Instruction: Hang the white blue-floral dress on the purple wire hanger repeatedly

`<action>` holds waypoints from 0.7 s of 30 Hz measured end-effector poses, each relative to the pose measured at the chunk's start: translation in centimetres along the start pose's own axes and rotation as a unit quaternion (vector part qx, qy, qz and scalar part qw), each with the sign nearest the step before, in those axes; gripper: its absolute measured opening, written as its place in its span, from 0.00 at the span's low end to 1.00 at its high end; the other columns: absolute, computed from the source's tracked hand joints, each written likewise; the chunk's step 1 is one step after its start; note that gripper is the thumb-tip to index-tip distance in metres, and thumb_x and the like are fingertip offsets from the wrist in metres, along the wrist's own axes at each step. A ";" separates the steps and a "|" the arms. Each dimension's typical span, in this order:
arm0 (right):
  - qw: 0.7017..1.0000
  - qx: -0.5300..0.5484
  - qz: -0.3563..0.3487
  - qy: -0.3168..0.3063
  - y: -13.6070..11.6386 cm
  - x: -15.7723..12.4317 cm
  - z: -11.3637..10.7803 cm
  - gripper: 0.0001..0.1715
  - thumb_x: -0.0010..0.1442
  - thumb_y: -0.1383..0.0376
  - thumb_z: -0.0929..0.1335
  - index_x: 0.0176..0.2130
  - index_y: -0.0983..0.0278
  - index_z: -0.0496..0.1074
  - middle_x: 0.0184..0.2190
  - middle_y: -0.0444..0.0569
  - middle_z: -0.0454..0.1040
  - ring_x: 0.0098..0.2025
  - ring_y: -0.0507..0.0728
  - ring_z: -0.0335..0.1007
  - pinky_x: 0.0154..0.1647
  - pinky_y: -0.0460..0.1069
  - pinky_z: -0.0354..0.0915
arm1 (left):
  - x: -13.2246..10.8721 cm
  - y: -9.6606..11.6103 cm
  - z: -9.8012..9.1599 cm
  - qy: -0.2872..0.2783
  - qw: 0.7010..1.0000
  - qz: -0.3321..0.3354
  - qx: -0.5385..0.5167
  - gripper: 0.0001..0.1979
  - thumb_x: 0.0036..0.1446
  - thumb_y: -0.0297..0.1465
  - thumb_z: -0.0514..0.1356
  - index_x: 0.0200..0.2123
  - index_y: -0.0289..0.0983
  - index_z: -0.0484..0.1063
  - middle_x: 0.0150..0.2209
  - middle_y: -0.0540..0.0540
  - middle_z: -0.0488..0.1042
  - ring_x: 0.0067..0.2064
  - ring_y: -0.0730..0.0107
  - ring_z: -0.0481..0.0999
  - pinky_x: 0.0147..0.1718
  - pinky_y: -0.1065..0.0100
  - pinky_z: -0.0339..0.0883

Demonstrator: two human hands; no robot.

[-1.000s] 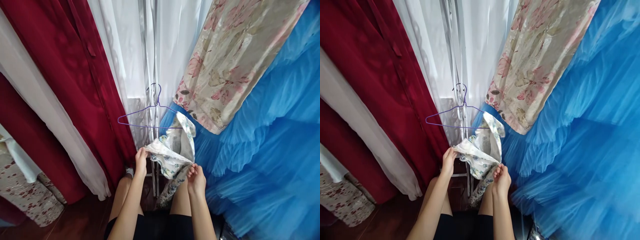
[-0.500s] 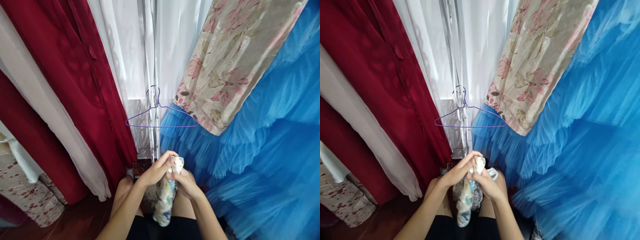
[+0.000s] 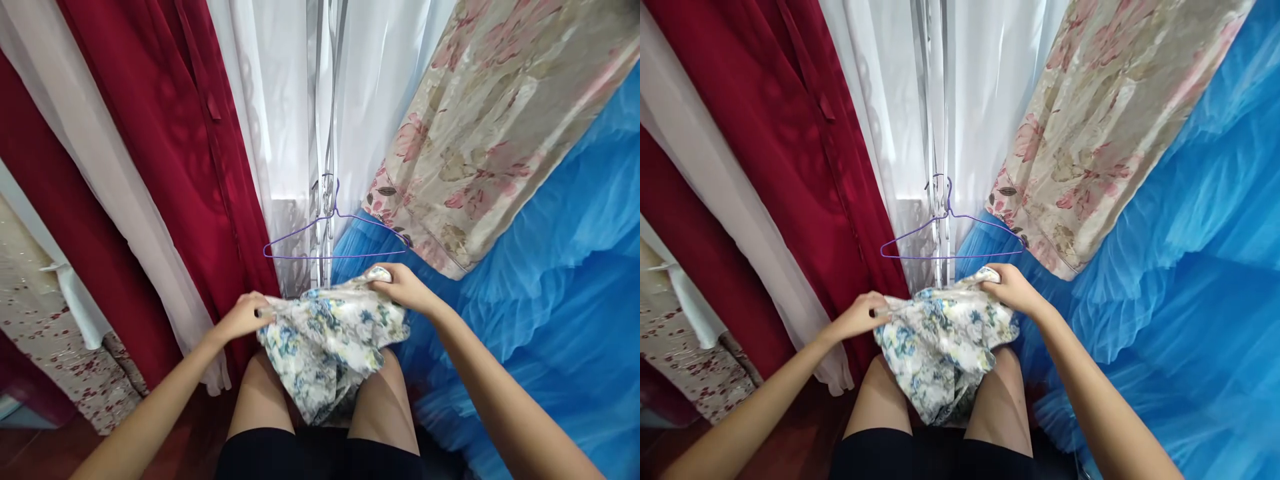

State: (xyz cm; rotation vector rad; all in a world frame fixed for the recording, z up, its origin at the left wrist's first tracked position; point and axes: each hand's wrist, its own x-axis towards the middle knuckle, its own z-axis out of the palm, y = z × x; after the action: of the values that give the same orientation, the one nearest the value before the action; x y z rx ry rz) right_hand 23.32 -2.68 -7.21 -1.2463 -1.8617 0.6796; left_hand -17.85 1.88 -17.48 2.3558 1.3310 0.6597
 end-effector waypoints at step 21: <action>0.953 -0.057 -0.044 0.294 3.4 1.0 1.0 0.43 0.57 0.60 0.71 0.68 0.65 0.61 0.55 0.59 0.76 0.46 0.63 0.75 0.50 0.56 0.67 | 10.7 12.0 -7.1 0.344 0.927 0.145 0.040 0.21 0.52 0.31 0.67 0.49 0.39 0.68 0.48 0.43 0.72 0.49 0.60 0.74 0.47 0.65 0.68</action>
State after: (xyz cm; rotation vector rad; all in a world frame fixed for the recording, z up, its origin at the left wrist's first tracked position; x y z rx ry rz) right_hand 24.01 -0.46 -10.11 -1.2586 -1.4548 0.1208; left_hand -8.58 5.72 -3.07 2.5137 1.2627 1.6704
